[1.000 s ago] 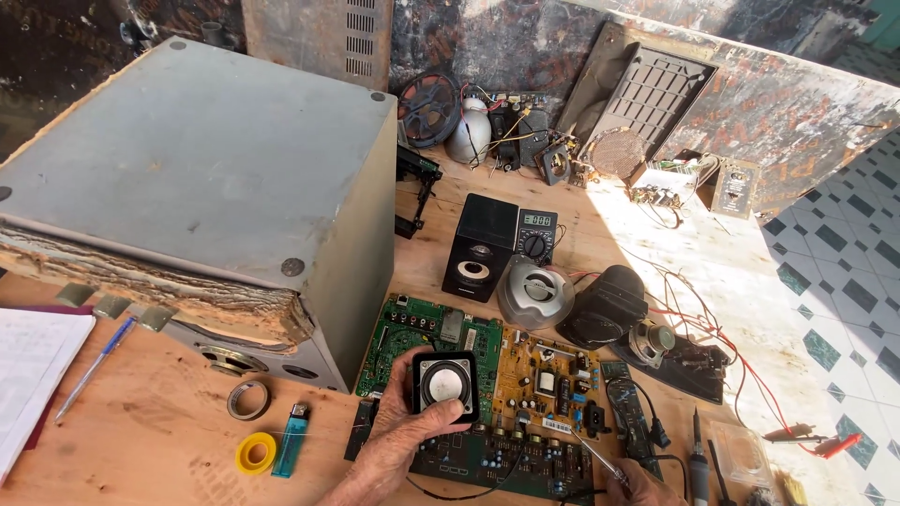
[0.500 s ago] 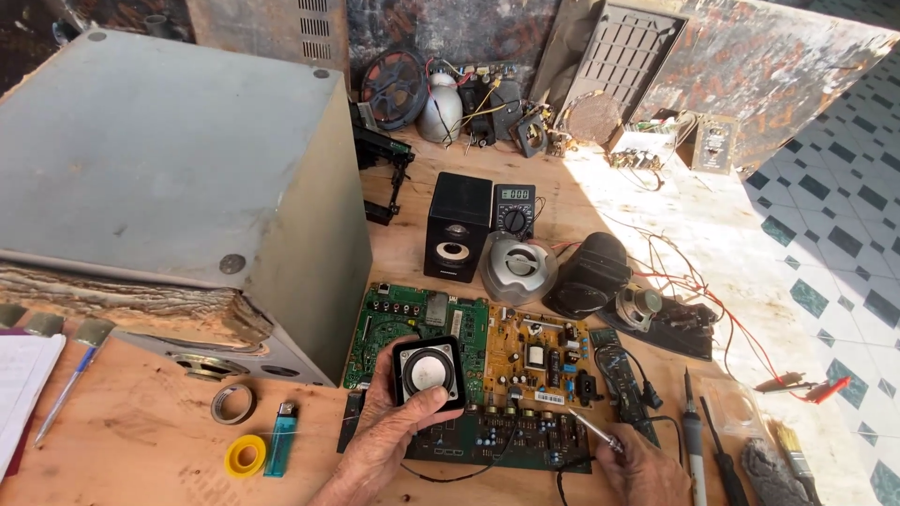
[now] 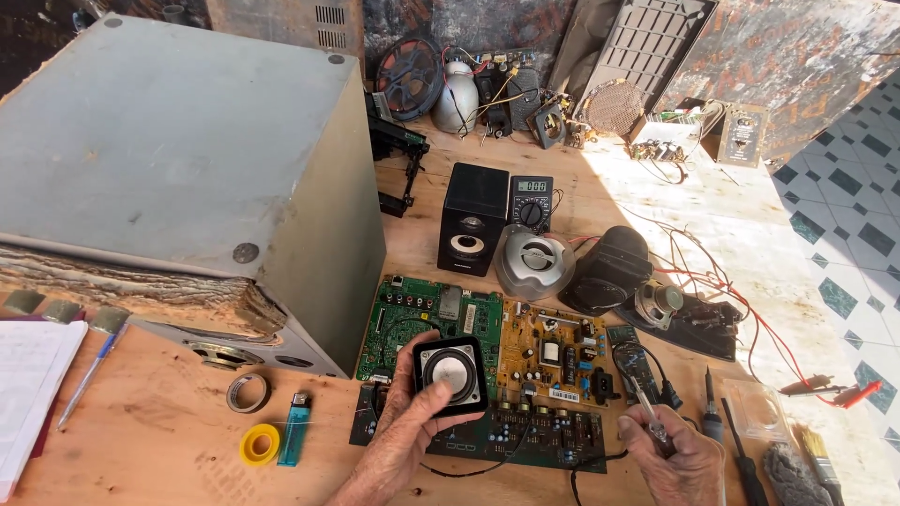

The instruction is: Testing a small speaker assembly by probing the cone with a screwdriver while connected to a circuit board

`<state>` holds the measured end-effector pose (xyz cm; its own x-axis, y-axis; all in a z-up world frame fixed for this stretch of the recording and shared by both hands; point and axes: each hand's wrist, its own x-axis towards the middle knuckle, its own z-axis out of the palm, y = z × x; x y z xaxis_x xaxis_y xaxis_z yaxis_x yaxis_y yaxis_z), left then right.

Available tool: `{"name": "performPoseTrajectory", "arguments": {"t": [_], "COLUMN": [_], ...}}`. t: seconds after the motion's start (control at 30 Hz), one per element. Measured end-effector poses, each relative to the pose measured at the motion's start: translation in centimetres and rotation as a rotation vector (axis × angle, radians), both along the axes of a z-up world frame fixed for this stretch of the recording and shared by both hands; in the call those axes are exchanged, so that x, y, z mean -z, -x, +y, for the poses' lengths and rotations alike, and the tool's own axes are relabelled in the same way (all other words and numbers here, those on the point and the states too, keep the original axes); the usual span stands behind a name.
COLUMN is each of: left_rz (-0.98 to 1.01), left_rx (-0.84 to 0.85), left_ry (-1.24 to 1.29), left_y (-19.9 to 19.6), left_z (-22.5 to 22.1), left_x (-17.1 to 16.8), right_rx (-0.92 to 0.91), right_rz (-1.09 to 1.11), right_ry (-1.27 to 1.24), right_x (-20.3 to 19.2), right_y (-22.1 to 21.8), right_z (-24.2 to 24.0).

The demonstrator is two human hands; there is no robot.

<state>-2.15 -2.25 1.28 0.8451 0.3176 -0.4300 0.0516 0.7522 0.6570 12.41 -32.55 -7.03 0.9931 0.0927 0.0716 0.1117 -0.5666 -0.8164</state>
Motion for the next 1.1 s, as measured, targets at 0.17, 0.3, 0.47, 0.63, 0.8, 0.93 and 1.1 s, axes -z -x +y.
{"name": "performPoseTrajectory", "arguments": {"t": [0.17, 0.3, 0.47, 0.63, 0.8, 0.93, 1.1], "left_rz": [-0.005, -0.036, -0.066, -0.073, -0.079, -0.072, -0.032], "left_rx": [-0.142, -0.138, -0.199, -0.231, -0.262, -0.263, -0.233], "left_ry": [0.262, 0.201, 0.095, -0.023, -0.012, -0.051, -0.167], "left_y": [-0.5, -0.6, -0.7, -0.6, -0.5, -0.5, -0.2], "left_z": [-0.2, -0.7, -0.9, -0.6, -0.3, -0.4, -0.6], "left_x": [0.3, 1.2, 2.7, 2.7, 2.5, 2.5, 2.2], "right_rx": [-0.396, -0.578, -0.804, -0.818, -0.812, -0.771, -0.751], "right_rz": [0.0, -0.02, -0.036, 0.058, 0.1, 0.105, 0.092], "right_ry": [-0.131, -0.048, -0.123, -0.053, -0.019, 0.011, 0.008], "right_x": [-7.0, -9.3, -12.3, -11.7, -11.1, -11.2, -10.0], "right_y": [2.2, 3.5, 5.2, 5.1, 5.1, 5.2, 5.2], "right_z": [6.1, 11.5, 17.3, 18.3, 18.3, 18.4, 18.2]}}
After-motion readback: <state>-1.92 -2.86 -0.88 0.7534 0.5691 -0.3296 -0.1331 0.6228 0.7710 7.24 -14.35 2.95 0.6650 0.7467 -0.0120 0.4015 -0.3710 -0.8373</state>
